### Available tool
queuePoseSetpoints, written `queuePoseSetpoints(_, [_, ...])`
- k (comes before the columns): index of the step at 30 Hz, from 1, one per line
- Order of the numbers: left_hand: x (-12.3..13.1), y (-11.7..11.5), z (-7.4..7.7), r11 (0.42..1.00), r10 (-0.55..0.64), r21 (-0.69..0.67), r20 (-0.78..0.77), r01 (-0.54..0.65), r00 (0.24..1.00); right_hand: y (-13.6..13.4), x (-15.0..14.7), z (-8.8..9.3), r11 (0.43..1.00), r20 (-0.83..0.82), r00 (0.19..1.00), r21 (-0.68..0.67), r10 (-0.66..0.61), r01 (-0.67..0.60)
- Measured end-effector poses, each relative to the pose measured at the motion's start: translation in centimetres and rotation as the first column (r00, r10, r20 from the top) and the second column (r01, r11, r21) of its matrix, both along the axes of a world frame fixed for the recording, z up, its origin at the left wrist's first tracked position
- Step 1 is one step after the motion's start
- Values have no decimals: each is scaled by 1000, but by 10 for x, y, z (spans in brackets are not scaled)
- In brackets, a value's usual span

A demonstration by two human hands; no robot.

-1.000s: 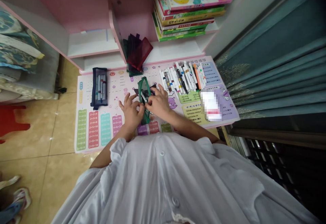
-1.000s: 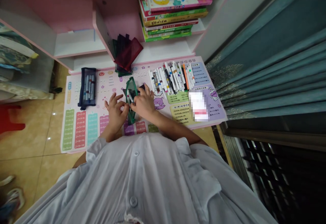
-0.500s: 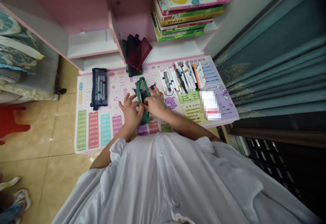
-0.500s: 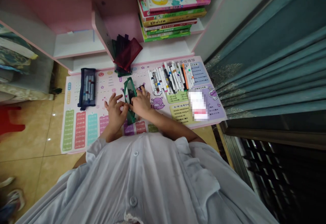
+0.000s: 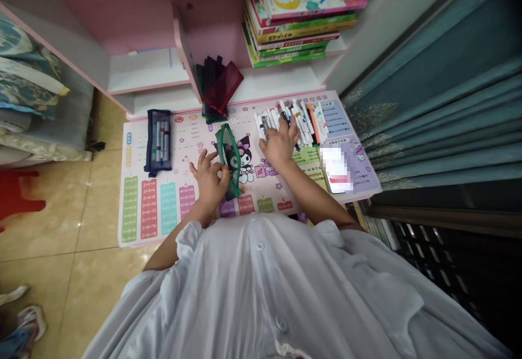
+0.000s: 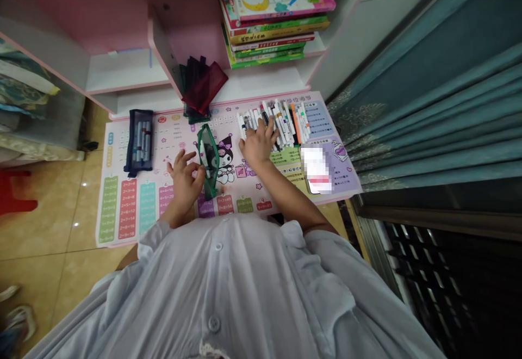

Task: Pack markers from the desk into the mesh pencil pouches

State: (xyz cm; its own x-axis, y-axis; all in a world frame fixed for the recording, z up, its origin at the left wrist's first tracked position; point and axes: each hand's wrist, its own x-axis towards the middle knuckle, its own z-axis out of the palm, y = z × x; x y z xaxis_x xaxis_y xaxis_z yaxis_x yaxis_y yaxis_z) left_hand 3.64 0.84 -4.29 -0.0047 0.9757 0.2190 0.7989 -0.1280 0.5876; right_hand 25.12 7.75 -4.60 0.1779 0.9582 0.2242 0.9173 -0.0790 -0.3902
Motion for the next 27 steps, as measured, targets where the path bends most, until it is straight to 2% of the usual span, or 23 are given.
queuePoseSetpoints(6, [0,0,1,1000,3,4,3,-3,1000,6,5,-12,1000,27,999,18,-23,22])
queuePoseSetpoints(17, [-1,0,0,1000,8,7,-10,-8,1000,10,5,-11,998,53,999,-56,8,-5])
queuePoseSetpoints(22, [-1,0,2,1000,5,8,-10,-5,1000,-4,-4,3,999,34,999,32,3,-4])
queuePoseSetpoints(27, [1,0,4,1000,9,6,-27,-9,1000,-28,-25,26,992,-33,993,58,110,-108])
